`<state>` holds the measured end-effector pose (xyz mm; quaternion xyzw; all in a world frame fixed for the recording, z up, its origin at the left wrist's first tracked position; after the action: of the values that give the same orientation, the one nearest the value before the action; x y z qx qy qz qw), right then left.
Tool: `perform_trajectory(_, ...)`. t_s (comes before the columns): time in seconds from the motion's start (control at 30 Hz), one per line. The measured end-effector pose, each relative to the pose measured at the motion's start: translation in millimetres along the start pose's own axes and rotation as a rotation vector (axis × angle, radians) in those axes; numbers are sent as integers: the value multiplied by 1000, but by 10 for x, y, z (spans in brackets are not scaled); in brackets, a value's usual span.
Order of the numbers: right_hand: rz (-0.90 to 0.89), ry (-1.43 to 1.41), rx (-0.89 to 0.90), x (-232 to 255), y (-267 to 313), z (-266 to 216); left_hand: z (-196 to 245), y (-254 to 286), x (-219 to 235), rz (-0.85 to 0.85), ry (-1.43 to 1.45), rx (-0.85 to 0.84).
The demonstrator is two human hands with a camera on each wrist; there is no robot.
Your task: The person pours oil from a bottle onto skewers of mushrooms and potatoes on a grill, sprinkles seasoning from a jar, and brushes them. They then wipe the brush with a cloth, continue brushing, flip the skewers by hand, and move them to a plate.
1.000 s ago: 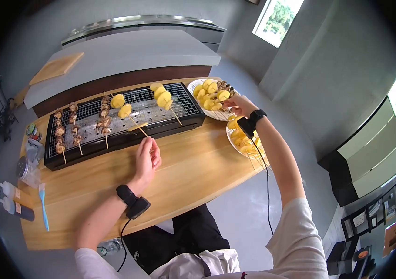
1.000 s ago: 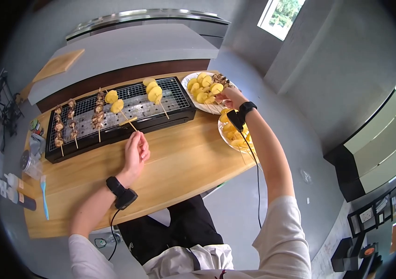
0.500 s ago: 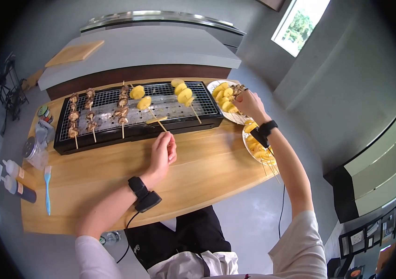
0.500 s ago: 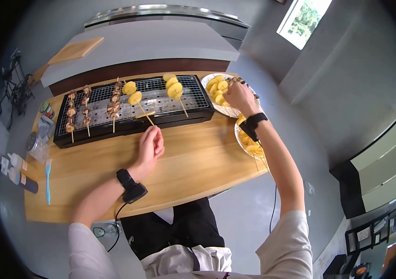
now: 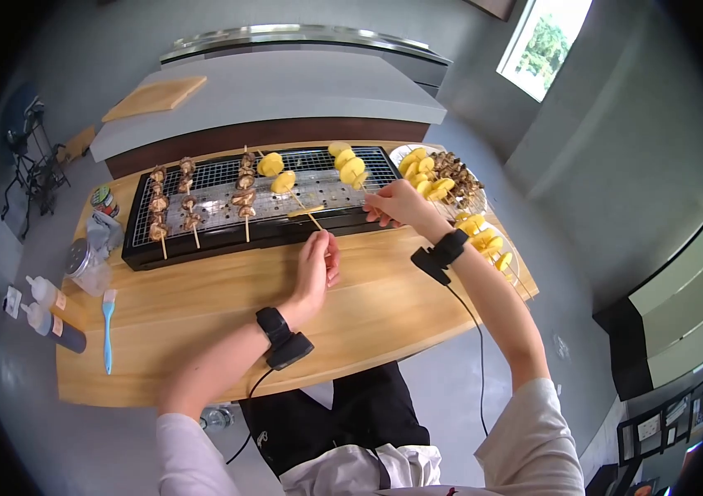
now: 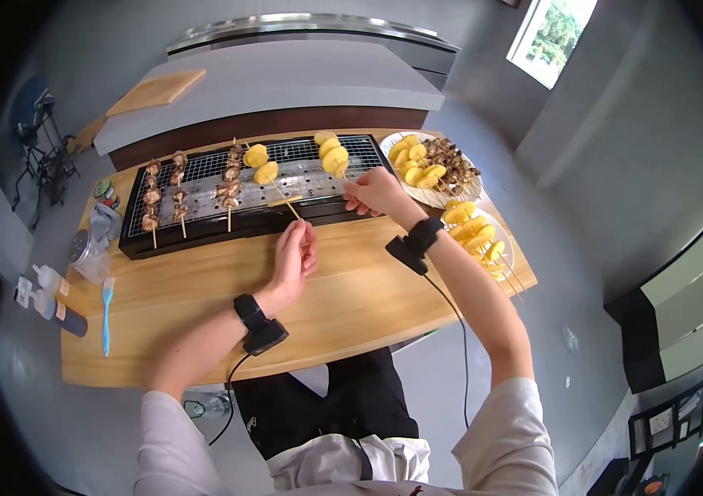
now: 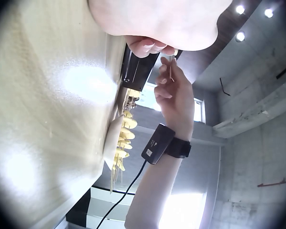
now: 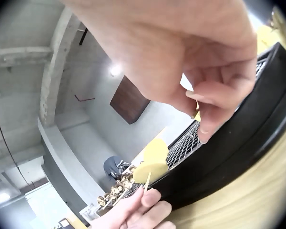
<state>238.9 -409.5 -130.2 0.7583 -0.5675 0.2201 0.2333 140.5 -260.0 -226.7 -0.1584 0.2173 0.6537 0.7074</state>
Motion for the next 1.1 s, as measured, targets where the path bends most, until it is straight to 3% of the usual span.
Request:
perform_trajectory(0.2,-11,-455,8,31,-6,192,37,15,-37,-24,-23,-24)
perform_trajectory(0.33,157,-451,4,542,80,218,43,0,-47,-51,-20,-54)
perform_trajectory(0.47,385,-34,115,1384,-129,483,37,-16,-46,-61,-15,-54)
perform_trajectory(0.57,456,179,43,1651,-134,647,20,-24,-60,-74,-29,-52)
perform_trajectory(0.67,512,375,54,1689,-179,776,35,-19,-51,-73,-34,-52)
perform_trajectory(0.73,343,462,-110,1598,-266,986,30,-6,-64,-53,-35,-38)
perform_trajectory(1.0,255,636,-203,1295,-169,827,-8,-49,-36,-69,-32,-52)
perform_trajectory(1.1,372,1014,-15,1267,-138,645,-22,-60,-20,-94,-12,-76)
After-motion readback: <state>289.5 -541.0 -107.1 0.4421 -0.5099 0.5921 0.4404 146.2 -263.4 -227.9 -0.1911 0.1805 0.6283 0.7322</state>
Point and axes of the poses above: each hand's wrist, its own y-axis away from the middle knuckle, its own x-axis out of the back of the hand, z = x × y, the point moved 8 cm from there along -y, towards the middle knuckle, and after that the axes turned 6 degrees about -y, right-handed, at the moved point
